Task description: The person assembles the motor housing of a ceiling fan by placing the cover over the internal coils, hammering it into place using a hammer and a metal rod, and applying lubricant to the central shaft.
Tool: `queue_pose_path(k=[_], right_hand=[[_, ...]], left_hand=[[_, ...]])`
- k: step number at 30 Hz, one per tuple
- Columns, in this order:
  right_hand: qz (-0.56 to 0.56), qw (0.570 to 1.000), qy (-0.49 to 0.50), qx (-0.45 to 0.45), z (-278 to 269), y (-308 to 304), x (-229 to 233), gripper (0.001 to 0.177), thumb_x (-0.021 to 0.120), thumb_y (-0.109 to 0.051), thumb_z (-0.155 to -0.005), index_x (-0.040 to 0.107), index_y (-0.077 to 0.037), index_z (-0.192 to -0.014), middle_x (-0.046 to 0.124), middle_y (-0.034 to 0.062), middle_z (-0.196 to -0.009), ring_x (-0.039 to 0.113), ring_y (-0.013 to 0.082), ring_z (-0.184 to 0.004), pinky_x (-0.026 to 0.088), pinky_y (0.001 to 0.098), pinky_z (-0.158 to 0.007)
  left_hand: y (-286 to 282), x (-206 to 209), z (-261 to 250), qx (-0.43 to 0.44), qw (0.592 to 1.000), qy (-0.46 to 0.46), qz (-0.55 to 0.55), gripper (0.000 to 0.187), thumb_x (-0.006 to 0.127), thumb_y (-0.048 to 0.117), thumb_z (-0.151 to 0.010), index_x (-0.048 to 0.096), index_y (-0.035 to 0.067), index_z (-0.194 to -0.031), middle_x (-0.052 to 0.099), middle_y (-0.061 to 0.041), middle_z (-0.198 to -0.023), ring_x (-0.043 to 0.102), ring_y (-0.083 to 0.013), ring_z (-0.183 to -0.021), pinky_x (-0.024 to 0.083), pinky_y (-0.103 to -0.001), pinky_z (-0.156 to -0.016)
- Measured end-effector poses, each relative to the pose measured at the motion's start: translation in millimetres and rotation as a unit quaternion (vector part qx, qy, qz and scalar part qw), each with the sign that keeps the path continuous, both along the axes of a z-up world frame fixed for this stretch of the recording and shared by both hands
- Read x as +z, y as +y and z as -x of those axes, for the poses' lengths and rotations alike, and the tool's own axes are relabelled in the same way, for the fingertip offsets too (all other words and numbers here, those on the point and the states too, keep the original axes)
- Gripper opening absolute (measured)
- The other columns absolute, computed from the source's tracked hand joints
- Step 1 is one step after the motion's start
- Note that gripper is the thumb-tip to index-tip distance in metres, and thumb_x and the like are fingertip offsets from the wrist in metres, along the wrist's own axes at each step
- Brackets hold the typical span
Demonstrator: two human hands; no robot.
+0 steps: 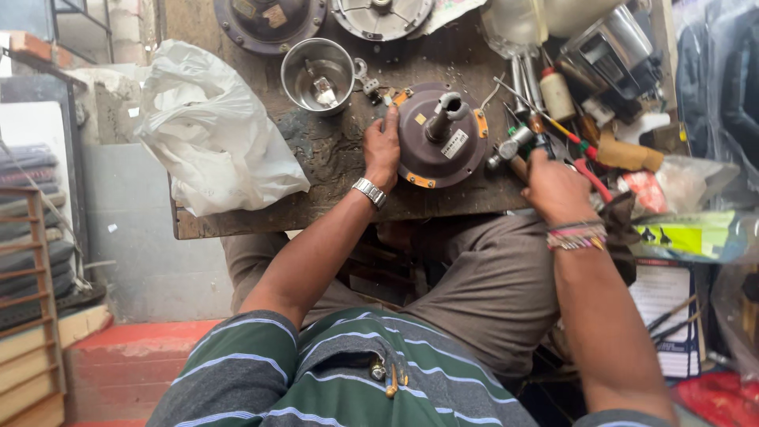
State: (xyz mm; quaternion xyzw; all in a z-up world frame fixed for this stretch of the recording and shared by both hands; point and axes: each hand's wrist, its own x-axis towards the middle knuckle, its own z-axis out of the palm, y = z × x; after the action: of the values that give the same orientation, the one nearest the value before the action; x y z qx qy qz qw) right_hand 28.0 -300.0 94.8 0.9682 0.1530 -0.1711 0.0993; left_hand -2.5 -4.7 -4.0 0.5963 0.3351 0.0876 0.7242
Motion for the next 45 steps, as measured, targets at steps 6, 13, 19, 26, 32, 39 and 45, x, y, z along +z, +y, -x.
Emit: queue_pose_path(k=[6,13,19,26,32,39,45], right_hand=[[-0.057,0.995,-0.034,-0.068,0,17,20,0.054,0.075,-0.024,-0.079,0.05,0.001,-0.12,0.07,0.026,-0.106,0.07,0.0444,-0.095,0.055,0.0559,-0.081],[-0.223,0.971,0.001,-0.091,7,-2,60,0.058,0.076,-0.022,-0.087,0.051,-0.009,-0.138,0.07,0.0277,-0.101,0.068,0.0419,-0.096,0.054,0.0542,-0.085],[-0.602,0.775,0.026,-0.189,44,12,141,0.052,0.064,-0.018,-0.103,0.043,-0.009,-0.149,0.066,0.0036,-0.095,0.061,0.0064,-0.068,0.049,0.0227,-0.054],[-0.562,0.824,-0.059,-0.039,92,53,169,0.053,0.064,-0.01,-0.11,0.04,-0.007,-0.157,0.064,0.0027,-0.089,0.056,0.0051,-0.071,0.045,0.0226,-0.061],[-0.549,0.814,-0.176,0.076,96,69,162,0.053,0.054,-0.012,-0.121,0.028,-0.01,-0.167,0.067,0.0176,-0.118,0.064,0.0174,-0.07,0.051,0.0314,-0.063],[-0.371,0.926,-0.072,-0.003,74,80,148,0.055,0.059,-0.024,-0.11,0.041,-0.016,-0.161,0.06,0.0175,-0.065,0.058,0.0228,-0.059,0.047,0.0415,-0.058],[-0.556,0.83,-0.029,-0.036,79,67,198,0.046,0.058,-0.023,-0.109,0.05,-0.011,-0.152,0.065,0.0004,-0.091,0.057,0.0066,-0.067,0.045,0.0269,-0.057]], left_hand=[[3,3,-6,-0.008,0.999,0.004,-0.034,0.061,0.055,0.053,-0.1,0.072,-0.006,-0.1,0.076,-0.012,-0.09,0.069,-0.0159,-0.079,0.056,-0.033,-0.074],[0,1,-4,0.004,1.0,-0.014,0.007,0.06,0.056,0.052,-0.099,0.072,-0.005,-0.099,0.077,-0.012,-0.09,0.069,-0.0162,-0.079,0.057,-0.034,-0.074],[2,6,-2,-0.003,0.999,0.036,-0.006,0.06,0.056,0.053,-0.098,0.073,-0.004,-0.1,0.077,-0.014,-0.09,0.072,-0.0192,-0.078,0.058,-0.036,-0.073],[0,5,-2,-0.002,0.999,0.023,-0.023,0.06,0.056,0.055,-0.097,0.074,-0.003,-0.097,0.077,-0.013,-0.086,0.071,-0.0187,-0.075,0.058,-0.036,-0.071],[0,-1,-4,0.001,0.999,0.012,-0.034,0.058,0.058,0.053,-0.097,0.074,-0.003,-0.096,0.077,-0.013,-0.084,0.069,-0.0181,-0.074,0.057,-0.036,-0.071],[-1,-8,-3,0.011,1.0,-0.002,-0.009,0.061,0.06,0.051,-0.1,0.072,-0.008,-0.093,0.073,-0.015,-0.084,0.062,-0.0169,-0.074,0.054,-0.036,-0.071],[-1,4,1,0.017,1.0,0.002,-0.013,0.056,0.059,0.051,-0.097,0.073,-0.003,-0.097,0.077,-0.012,-0.087,0.069,-0.015,-0.076,0.055,-0.033,-0.074]])
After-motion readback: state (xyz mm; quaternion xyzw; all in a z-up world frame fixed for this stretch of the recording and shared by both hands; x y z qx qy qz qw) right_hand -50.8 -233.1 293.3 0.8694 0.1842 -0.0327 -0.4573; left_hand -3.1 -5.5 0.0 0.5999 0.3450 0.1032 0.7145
